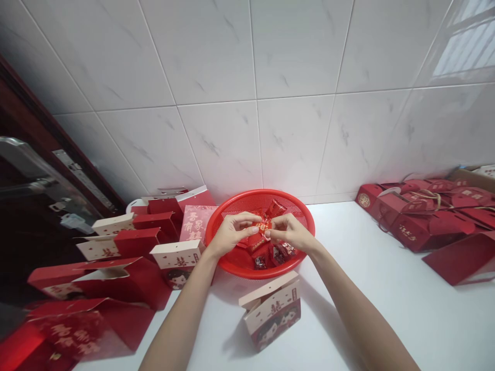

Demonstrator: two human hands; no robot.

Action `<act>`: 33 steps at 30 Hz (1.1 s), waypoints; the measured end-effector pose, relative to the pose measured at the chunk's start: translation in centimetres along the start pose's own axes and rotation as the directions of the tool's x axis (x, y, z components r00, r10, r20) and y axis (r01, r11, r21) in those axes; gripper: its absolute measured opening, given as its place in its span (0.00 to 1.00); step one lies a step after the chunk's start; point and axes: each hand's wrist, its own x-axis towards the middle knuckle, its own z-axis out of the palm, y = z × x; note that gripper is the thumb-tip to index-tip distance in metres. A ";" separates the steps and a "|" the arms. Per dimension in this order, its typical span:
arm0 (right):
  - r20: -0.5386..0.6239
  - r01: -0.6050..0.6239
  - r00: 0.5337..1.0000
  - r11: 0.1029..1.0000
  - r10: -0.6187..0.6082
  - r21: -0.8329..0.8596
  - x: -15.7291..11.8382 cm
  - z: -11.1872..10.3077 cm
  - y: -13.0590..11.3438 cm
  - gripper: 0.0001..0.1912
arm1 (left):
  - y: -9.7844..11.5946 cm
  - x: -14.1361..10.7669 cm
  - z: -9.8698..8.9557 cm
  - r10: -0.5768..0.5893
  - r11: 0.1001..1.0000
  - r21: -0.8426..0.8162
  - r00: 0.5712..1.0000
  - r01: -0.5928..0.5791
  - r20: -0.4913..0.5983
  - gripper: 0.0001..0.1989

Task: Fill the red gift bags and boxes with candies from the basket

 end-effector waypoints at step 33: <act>-0.058 0.172 0.982 0.980 -0.179 -0.100 0.0 0.1 -0.2 0.19 | -0.2 0.5 0.1 -0.123 0.990 -0.066 0.992 0.121 -0.015 0.18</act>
